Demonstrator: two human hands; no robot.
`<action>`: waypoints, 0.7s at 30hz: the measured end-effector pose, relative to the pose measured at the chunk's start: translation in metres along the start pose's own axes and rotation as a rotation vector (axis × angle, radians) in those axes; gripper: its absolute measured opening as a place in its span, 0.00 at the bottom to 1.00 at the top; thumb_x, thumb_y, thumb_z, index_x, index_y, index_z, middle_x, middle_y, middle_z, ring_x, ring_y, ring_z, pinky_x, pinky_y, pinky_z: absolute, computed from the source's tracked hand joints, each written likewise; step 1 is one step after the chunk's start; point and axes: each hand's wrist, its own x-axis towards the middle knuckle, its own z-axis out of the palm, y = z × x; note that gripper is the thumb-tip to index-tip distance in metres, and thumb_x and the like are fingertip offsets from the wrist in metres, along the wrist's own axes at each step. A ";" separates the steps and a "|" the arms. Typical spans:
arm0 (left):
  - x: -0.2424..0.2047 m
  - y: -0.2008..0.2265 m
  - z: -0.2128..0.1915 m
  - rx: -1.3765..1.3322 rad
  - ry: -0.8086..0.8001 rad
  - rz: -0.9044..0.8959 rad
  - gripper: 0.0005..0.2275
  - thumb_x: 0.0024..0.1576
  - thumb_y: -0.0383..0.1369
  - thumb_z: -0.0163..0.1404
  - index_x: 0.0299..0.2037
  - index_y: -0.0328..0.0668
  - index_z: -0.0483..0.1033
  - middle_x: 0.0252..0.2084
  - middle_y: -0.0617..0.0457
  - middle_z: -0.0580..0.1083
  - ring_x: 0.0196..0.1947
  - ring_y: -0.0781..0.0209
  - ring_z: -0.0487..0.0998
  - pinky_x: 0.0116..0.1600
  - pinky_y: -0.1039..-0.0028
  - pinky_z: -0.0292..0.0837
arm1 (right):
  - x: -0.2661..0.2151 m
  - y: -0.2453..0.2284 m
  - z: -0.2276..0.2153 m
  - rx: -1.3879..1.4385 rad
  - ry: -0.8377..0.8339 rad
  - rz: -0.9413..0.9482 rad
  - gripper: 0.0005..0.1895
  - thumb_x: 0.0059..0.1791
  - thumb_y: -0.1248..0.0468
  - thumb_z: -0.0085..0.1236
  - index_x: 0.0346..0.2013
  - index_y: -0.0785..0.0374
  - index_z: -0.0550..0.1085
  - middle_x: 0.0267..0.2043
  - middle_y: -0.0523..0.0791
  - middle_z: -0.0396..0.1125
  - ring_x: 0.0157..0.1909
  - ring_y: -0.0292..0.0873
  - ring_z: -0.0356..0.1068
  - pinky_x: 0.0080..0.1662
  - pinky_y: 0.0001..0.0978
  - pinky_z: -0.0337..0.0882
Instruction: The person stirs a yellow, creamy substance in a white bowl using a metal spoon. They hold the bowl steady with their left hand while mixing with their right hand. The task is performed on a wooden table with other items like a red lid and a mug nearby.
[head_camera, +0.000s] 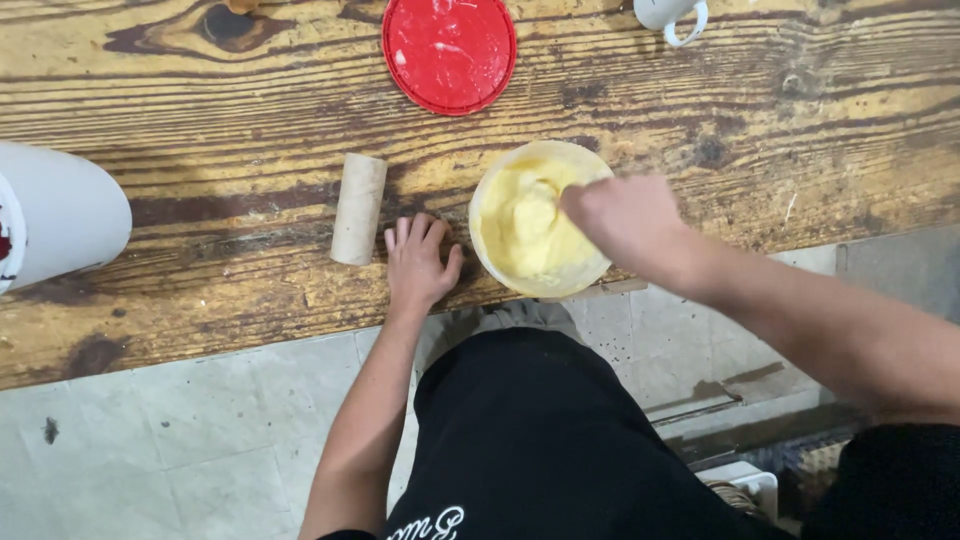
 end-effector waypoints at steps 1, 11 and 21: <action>0.002 0.002 -0.002 -0.014 0.008 0.002 0.10 0.51 0.45 0.51 0.38 0.55 0.70 0.42 0.58 0.66 0.48 0.53 0.67 0.50 0.62 0.60 | -0.004 -0.008 0.001 0.142 -0.137 -0.004 0.15 0.56 0.55 0.45 0.34 0.51 0.79 0.29 0.48 0.75 0.36 0.56 0.78 0.39 0.50 0.78; -0.001 -0.001 0.001 0.004 0.013 0.002 0.11 0.51 0.47 0.51 0.37 0.55 0.71 0.41 0.58 0.66 0.48 0.53 0.67 0.50 0.61 0.60 | -0.013 -0.014 0.042 0.161 -0.158 -0.072 0.19 0.54 0.50 0.42 0.28 0.52 0.77 0.28 0.50 0.75 0.37 0.59 0.79 0.38 0.52 0.78; 0.001 0.002 -0.001 -0.009 0.026 0.005 0.10 0.51 0.45 0.51 0.35 0.55 0.69 0.40 0.59 0.64 0.47 0.54 0.66 0.49 0.63 0.59 | -0.001 0.011 0.047 0.124 -0.142 -0.043 0.18 0.55 0.55 0.43 0.23 0.50 0.74 0.23 0.43 0.74 0.32 0.51 0.79 0.37 0.45 0.78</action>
